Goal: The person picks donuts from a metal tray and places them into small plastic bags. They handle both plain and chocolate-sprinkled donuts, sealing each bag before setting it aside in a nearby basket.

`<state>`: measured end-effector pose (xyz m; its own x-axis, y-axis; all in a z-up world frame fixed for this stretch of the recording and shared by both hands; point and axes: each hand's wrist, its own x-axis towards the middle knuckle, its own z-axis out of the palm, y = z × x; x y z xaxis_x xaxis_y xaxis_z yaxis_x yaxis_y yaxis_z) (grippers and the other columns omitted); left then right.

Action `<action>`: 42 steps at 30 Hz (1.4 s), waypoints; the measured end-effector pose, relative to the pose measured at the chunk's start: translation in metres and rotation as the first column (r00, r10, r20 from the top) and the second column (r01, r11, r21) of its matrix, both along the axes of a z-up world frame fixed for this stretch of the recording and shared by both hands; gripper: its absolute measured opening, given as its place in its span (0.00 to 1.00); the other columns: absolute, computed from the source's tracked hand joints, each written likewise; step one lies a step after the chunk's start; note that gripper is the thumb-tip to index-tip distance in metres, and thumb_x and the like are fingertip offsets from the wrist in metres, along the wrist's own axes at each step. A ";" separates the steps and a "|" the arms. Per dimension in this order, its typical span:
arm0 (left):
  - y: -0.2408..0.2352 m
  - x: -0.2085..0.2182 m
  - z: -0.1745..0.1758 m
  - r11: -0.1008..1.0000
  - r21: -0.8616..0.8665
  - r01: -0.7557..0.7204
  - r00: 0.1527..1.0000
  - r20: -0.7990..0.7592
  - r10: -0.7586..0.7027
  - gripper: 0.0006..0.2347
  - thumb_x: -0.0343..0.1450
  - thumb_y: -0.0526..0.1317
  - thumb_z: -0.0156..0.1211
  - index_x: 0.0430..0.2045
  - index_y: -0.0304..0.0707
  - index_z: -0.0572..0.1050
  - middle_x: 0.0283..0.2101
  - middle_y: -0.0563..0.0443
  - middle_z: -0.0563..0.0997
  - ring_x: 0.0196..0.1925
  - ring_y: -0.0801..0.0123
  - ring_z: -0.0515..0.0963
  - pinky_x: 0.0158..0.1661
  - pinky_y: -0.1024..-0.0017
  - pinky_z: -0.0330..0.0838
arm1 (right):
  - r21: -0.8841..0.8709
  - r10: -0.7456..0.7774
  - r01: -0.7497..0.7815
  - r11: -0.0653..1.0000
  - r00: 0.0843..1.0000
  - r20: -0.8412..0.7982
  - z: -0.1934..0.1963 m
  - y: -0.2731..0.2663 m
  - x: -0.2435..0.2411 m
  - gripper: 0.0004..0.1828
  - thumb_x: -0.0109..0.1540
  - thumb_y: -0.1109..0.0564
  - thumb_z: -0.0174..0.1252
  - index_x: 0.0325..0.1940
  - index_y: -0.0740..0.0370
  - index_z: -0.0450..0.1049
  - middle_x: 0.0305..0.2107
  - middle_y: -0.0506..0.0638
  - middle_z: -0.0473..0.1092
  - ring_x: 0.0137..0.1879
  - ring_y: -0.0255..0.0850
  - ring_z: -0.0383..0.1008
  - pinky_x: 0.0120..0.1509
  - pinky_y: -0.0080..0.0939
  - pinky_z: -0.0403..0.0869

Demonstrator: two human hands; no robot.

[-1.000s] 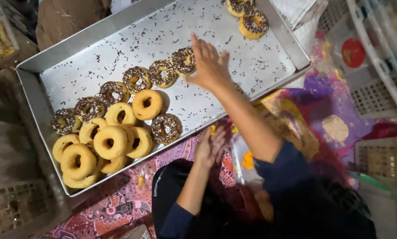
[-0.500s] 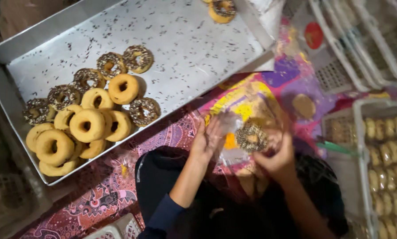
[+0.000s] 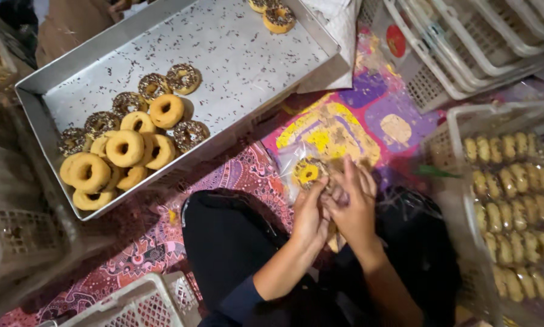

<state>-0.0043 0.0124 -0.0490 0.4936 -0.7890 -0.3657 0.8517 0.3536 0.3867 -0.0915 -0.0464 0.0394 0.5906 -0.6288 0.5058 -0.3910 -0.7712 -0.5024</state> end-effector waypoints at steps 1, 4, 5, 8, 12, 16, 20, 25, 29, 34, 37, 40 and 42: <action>0.002 -0.005 0.001 1.000 0.021 0.001 1.000 -0.025 0.000 0.07 0.81 0.37 0.63 0.49 0.33 0.77 0.44 0.47 0.81 0.34 0.73 0.75 0.27 0.80 0.68 | 0.086 0.051 -0.051 0.995 0.999 0.002 0.004 0.002 -0.006 0.58 0.47 0.58 0.75 0.77 0.63 0.51 0.54 0.59 0.75 0.67 0.59 0.68 0.72 0.58 0.62; 0.006 0.007 0.014 0.985 0.154 0.074 0.997 -0.019 -0.072 0.11 0.76 0.40 0.59 0.47 0.29 0.77 0.43 0.44 0.83 0.40 0.66 0.82 0.38 0.74 0.79 | 0.163 0.116 -0.125 0.979 0.991 0.063 0.012 -0.002 -0.020 0.53 0.51 0.56 0.74 0.75 0.67 0.54 0.55 0.58 0.74 0.68 0.58 0.67 0.73 0.60 0.60; 0.008 0.016 0.020 0.974 0.202 0.104 0.994 -0.008 -0.105 0.13 0.74 0.41 0.58 0.45 0.27 0.77 0.42 0.41 0.84 0.42 0.63 0.86 0.43 0.70 0.84 | 0.085 0.081 -0.089 0.992 0.993 0.090 0.013 -0.006 -0.022 0.47 0.53 0.56 0.72 0.72 0.66 0.59 0.55 0.61 0.72 0.68 0.58 0.66 0.72 0.60 0.61; 0.022 0.016 0.031 0.943 0.204 0.263 0.963 0.001 -0.269 0.14 0.71 0.42 0.57 0.50 0.43 0.73 0.47 0.51 0.83 0.43 0.68 0.85 0.44 0.71 0.81 | -0.057 0.190 -0.193 0.980 0.980 -0.052 0.010 -0.011 -0.035 0.27 0.52 0.60 0.67 0.57 0.58 0.73 0.53 0.57 0.75 0.64 0.58 0.69 0.67 0.56 0.67; 0.036 0.011 0.038 0.918 0.363 0.160 0.839 0.440 -0.320 0.13 0.72 0.40 0.60 0.49 0.34 0.78 0.42 0.47 0.84 0.29 0.72 0.75 0.30 0.76 0.69 | 0.383 0.088 0.046 0.923 0.941 -0.325 0.014 -0.021 -0.030 0.11 0.65 0.51 0.60 0.49 0.51 0.81 0.43 0.49 0.79 0.49 0.46 0.81 0.53 0.46 0.77; 0.051 0.006 0.030 0.963 0.270 0.027 0.740 0.643 -0.200 0.10 0.76 0.38 0.59 0.44 0.28 0.81 0.40 0.48 0.87 0.30 0.77 0.79 0.28 0.81 0.68 | 0.200 0.101 -0.072 0.977 0.985 -0.143 0.023 -0.015 -0.038 0.11 0.63 0.58 0.60 0.48 0.55 0.82 0.41 0.50 0.76 0.46 0.45 0.79 0.49 0.44 0.77; 0.064 -0.001 0.036 0.940 0.313 0.135 0.609 0.722 -0.328 0.11 0.79 0.38 0.56 0.46 0.30 0.84 0.27 0.48 0.79 0.22 0.80 0.71 0.24 0.79 0.64 | -0.212 0.313 -0.354 0.911 0.927 -0.205 0.034 -0.005 -0.058 0.14 0.57 0.60 0.62 0.46 0.61 0.81 0.39 0.52 0.73 0.45 0.47 0.74 0.47 0.48 0.73; 0.088 0.002 0.078 0.914 0.405 -0.010 -0.095 0.910 -0.404 0.08 0.71 0.33 0.61 0.42 0.36 0.82 0.27 0.40 0.82 0.25 0.61 0.84 0.28 0.69 0.76 | -0.308 0.371 -0.525 0.794 0.819 -0.438 0.052 -0.034 -0.054 0.12 0.55 0.54 0.66 0.37 0.63 0.79 0.32 0.51 0.71 0.41 0.46 0.73 0.45 0.49 0.71; 0.108 0.026 0.100 0.842 0.492 0.219 -0.084 0.870 -0.487 0.08 0.74 0.32 0.56 0.43 0.39 0.81 0.42 0.42 0.86 0.46 0.56 0.87 0.45 0.65 0.80 | -0.233 -0.086 -0.062 0.971 0.815 -0.574 0.045 -0.061 -0.057 0.11 0.56 0.55 0.67 0.38 0.64 0.79 0.36 0.51 0.73 0.45 0.45 0.75 0.50 0.47 0.72; 0.100 0.032 0.082 0.855 0.189 0.482 -0.102 0.982 -0.159 0.07 0.70 0.30 0.59 0.39 0.36 0.80 0.70 0.41 0.70 0.80 0.39 0.57 0.74 0.51 0.54 | 0.201 0.722 -0.697 0.688 0.634 -0.277 -0.029 -0.008 -0.067 0.11 0.58 0.56 0.68 0.40 0.65 0.79 0.40 0.52 0.76 0.50 0.43 0.76 0.57 0.45 0.74; 0.103 0.029 0.065 0.898 -0.054 0.437 0.787 0.506 -0.353 0.15 0.75 0.44 0.49 0.46 0.34 0.80 0.68 0.34 0.70 0.76 0.46 0.62 0.72 0.58 0.58 | 0.827 0.595 -0.502 0.255 0.755 0.275 -0.060 0.033 -0.053 0.11 0.59 0.57 0.68 0.42 0.66 0.80 0.43 0.52 0.78 0.53 0.42 0.77 0.61 0.44 0.74; 0.115 0.021 0.054 0.987 0.057 0.148 0.928 0.337 -0.158 0.15 0.77 0.42 0.49 0.45 0.29 0.80 0.59 0.31 0.78 0.65 0.49 0.74 0.66 0.60 0.67 | 0.864 0.056 -0.496 0.084 0.868 0.493 -0.063 0.076 -0.022 0.08 0.61 0.62 0.66 0.42 0.70 0.79 0.40 0.53 0.76 0.49 0.42 0.76 0.57 0.42 0.73; 0.126 0.023 0.045 0.980 0.177 -0.095 0.802 0.597 -0.030 0.11 0.77 0.38 0.51 0.41 0.27 0.80 0.54 0.35 0.81 0.59 0.55 0.79 0.61 0.63 0.72 | 0.889 -0.168 -0.458 0.018 0.875 0.455 -0.066 0.090 0.002 0.09 0.63 0.59 0.62 0.42 0.70 0.80 0.39 0.52 0.77 0.47 0.39 0.77 0.56 0.39 0.74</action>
